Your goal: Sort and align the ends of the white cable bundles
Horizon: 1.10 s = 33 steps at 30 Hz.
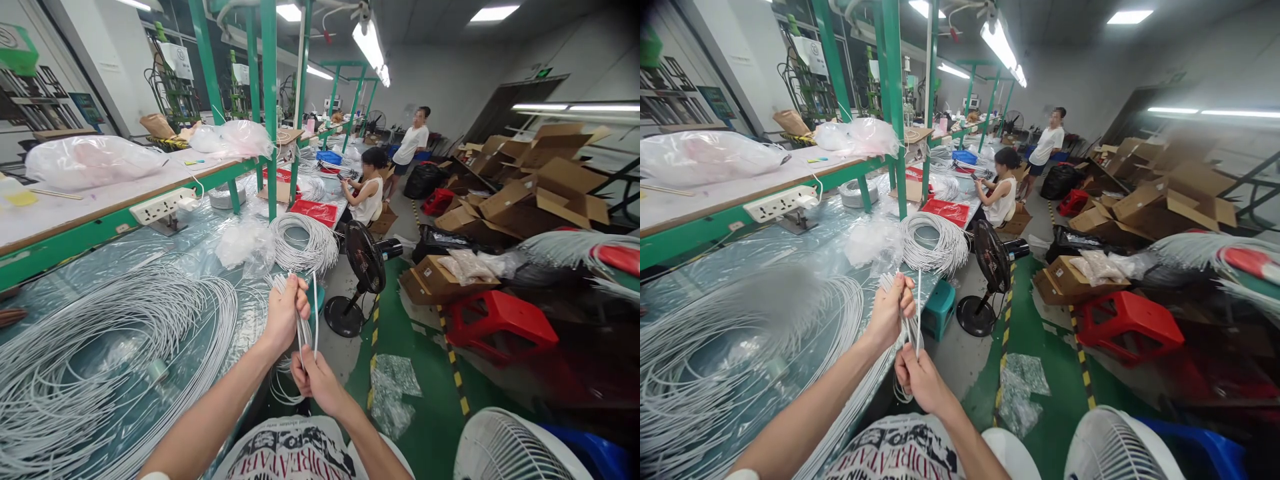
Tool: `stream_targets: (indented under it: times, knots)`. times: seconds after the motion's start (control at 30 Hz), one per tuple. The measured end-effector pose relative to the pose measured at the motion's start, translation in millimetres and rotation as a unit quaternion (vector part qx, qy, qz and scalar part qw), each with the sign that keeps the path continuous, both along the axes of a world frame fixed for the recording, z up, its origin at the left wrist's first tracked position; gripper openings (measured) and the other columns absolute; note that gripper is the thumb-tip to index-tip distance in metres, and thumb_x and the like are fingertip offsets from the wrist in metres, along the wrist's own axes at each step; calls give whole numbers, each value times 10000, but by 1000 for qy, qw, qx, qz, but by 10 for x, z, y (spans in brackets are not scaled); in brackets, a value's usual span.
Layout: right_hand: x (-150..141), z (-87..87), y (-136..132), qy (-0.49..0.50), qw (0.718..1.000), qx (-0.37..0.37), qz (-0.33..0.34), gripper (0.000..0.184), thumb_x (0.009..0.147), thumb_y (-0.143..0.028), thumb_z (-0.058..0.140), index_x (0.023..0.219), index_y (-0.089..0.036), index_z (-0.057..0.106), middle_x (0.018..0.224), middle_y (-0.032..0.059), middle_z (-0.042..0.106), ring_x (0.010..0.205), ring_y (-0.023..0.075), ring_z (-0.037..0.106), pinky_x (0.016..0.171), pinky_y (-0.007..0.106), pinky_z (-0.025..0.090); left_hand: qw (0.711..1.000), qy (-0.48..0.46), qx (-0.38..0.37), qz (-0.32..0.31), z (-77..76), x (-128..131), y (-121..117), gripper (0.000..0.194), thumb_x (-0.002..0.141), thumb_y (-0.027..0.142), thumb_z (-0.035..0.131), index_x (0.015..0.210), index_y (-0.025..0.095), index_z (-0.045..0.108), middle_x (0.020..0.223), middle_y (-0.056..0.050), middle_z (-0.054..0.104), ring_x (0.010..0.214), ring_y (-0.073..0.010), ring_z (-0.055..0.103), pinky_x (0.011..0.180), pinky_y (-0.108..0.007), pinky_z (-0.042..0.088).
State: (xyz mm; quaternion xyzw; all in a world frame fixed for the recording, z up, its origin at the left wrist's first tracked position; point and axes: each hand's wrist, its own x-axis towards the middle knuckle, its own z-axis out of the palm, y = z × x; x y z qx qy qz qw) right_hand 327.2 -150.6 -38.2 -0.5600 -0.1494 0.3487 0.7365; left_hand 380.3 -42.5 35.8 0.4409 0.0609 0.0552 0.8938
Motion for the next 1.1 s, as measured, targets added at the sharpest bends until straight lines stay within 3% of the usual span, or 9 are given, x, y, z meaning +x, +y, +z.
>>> stream_targets:
  times: [0.13,0.27,0.43,0.63,0.73,0.83,0.93,1.0,1.1]
  knots:
    - [33,24,-24,-17,997,-72,19,691,838,-831,379,583,-189,361,478,-69,261,410,48,192,397,223,146,998,26,8,-51,16,-3,33,528,754,654,715,790,141,593,499,121,162,406,-26,118,388,-161,126]
    - [42,-1,-23,21,997,-68,38,694,810,-853,392,592,-197,331,493,-77,249,413,46,172,377,215,133,997,39,40,-58,28,-22,11,545,745,678,696,789,143,605,508,112,162,416,-34,134,396,-174,124]
    - [44,-13,-28,28,996,-70,45,684,822,-840,392,588,-201,321,490,-81,240,412,48,182,359,204,138,994,40,85,-49,-5,-11,-37,559,685,612,781,628,184,426,503,108,194,431,-29,149,402,-174,120]
    - [49,10,-15,61,994,-81,40,688,791,-858,409,595,-206,312,485,-97,230,386,38,131,339,194,115,999,23,45,-13,-40,18,-79,600,706,610,753,611,210,315,542,96,226,425,-32,192,390,-172,163]
    - [86,-31,-30,41,995,-93,-1,674,805,-852,390,604,-212,336,464,-99,227,359,49,185,343,203,219,998,-7,60,16,-21,-2,-87,531,798,579,682,606,194,371,547,54,353,465,-66,379,456,-185,343]
    - [141,-70,-77,-27,991,-129,-38,675,825,-838,375,592,-204,379,437,-73,286,362,73,296,387,228,269,997,-6,75,13,29,-36,-102,515,834,592,637,612,185,413,572,12,452,527,-103,494,525,-213,422]
    - [179,-71,-135,-97,976,-190,-45,706,860,-812,343,565,-180,451,439,-16,411,417,105,412,462,249,305,999,27,31,5,68,-83,-114,602,743,596,742,593,208,307,514,94,231,417,-38,229,413,-179,213]
    - [191,-58,-171,-138,964,-227,-11,708,907,-750,345,582,-152,544,516,37,542,516,141,512,556,265,363,998,56,8,0,55,-136,-76,639,722,576,761,581,219,250,513,112,149,424,-28,125,410,-187,129]
    - [213,-42,-224,-180,942,-267,92,596,929,-651,449,737,-145,697,744,77,683,713,209,600,672,290,396,995,95,3,35,-26,-304,120,621,727,504,759,561,225,230,466,110,152,405,-31,126,415,-210,111]
